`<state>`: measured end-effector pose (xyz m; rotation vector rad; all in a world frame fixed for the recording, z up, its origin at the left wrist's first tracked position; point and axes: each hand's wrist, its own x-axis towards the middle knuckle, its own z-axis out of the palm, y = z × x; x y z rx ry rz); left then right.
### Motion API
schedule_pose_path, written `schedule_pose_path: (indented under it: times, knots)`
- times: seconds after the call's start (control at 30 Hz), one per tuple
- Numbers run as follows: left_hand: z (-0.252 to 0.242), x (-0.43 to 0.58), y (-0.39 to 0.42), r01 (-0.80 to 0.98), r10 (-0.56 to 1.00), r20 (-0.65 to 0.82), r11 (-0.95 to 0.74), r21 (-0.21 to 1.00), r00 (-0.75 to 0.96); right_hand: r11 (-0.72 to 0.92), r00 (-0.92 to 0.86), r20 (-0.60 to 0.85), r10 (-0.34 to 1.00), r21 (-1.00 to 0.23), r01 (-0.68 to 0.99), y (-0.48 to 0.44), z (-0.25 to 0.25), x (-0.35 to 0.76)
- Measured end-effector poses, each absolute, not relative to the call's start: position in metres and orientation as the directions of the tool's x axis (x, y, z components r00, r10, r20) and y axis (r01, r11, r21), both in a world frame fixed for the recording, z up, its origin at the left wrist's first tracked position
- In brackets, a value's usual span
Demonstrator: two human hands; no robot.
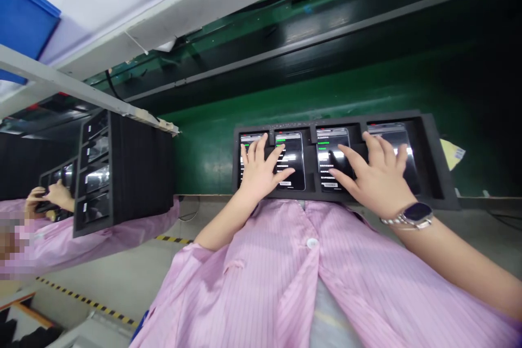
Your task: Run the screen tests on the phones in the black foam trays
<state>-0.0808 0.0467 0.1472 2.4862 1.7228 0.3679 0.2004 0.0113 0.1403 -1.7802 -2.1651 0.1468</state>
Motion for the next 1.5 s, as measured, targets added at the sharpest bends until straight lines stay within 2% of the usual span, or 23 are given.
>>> schedule_pose_path:
  times: [0.23, 0.57, 0.8, 0.9, 1.03, 1.1, 1.2, 1.33, 1.5]
  knots:
    - [0.130, -0.084, 0.026, 0.903, 0.938, 0.129, -0.346, 0.254, 0.323, 0.259, -0.203, 0.213, 0.956, -0.283, 0.923, -0.008, 0.126, 0.189]
    - [0.132, -0.070, 0.034, 0.945, 0.966, 0.073, -0.259, 0.198, 0.249, 0.221, -0.167, 0.199, 0.966, -0.291, 0.931, -0.005, 0.121, 0.186]
    - [0.143, -0.123, 0.027, 0.959, 0.960, 0.267, -0.151, 0.240, 0.085, 0.163, -0.130, 0.130, 0.983, -0.293, 0.942, -0.003, 0.129, 0.183]
    - [0.136, -0.143, 0.025, 0.968, 0.982, 0.186, -0.059, 0.243, 0.013, 0.109, -0.092, 0.069, 0.993, -0.305, 0.946, 0.001, 0.129, 0.181]
    - [0.127, -0.148, 0.027, 0.964, 1.000, 0.020, -0.024, 0.266, 0.019, 0.063, -0.058, 0.024, 0.998, -0.370, 0.927, 0.004, 0.126, 0.191]
    - [0.127, -0.147, 0.026, 0.956, 0.999, 0.010, -0.039, 0.291, 0.038, 0.056, -0.018, 0.101, 0.995, -0.379, 0.924, 0.001, 0.125, 0.207]
    - [0.130, -0.148, 0.023, 0.944, 0.999, 0.018, -0.044, 0.327, 0.040, -0.001, 0.068, 0.209, 0.976, -0.306, 0.952, -0.009, 0.125, 0.238]
    - [0.129, -0.150, 0.023, 0.940, 0.999, 0.020, -0.038, 0.338, 0.034, -0.142, 0.181, 0.139, 0.974, -0.254, 0.957, -0.021, 0.123, 0.268]
    - [0.126, -0.151, 0.023, 0.920, 0.998, 0.048, -0.051, 0.388, 0.035, -0.171, 0.201, 0.106, 0.974, -0.243, 0.955, -0.020, 0.123, 0.268]
